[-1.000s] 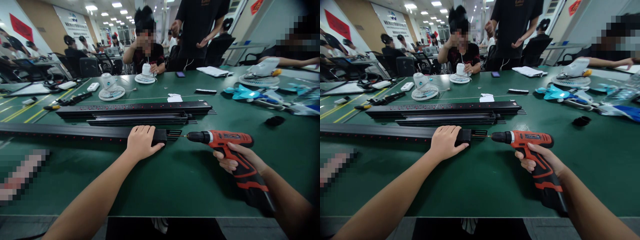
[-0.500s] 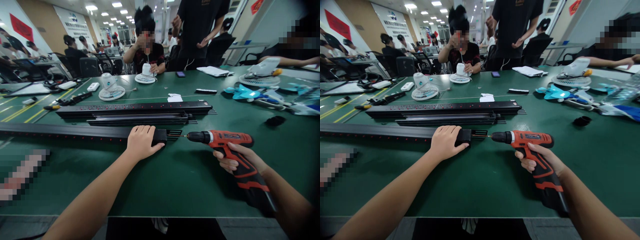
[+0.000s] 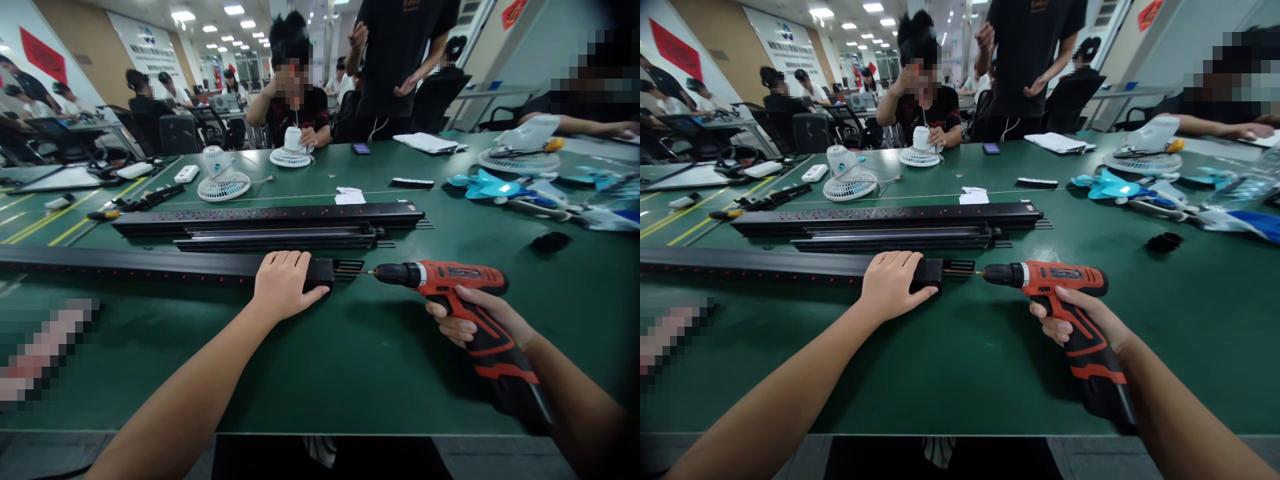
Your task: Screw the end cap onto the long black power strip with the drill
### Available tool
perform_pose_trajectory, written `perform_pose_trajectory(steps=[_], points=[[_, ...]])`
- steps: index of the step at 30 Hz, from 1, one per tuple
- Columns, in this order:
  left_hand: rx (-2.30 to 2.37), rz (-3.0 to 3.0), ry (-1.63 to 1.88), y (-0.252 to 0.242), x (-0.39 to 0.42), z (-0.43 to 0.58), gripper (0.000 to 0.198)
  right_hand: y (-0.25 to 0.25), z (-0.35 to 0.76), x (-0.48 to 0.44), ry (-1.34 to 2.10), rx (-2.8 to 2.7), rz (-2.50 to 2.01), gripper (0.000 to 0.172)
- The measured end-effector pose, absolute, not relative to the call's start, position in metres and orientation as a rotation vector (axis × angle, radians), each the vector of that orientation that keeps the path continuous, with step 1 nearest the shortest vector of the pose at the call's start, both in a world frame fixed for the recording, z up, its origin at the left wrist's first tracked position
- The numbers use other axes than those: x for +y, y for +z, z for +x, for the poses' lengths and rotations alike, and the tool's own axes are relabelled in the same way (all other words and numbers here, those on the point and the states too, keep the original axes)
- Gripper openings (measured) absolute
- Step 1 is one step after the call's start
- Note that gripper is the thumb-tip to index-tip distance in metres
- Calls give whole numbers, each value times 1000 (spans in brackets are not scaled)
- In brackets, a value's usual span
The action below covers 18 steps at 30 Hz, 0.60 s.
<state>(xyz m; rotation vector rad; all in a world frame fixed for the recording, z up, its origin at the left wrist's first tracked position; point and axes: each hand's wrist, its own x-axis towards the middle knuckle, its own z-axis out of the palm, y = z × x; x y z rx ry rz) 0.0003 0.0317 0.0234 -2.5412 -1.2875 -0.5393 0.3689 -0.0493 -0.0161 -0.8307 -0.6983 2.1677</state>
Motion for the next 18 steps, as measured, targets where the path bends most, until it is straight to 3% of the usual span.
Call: perform_pose_trajectory(steps=[18], points=[[-1285,-2539,-550,23,31,1,56,-16,367,-50,2130,-701,-863,39]])
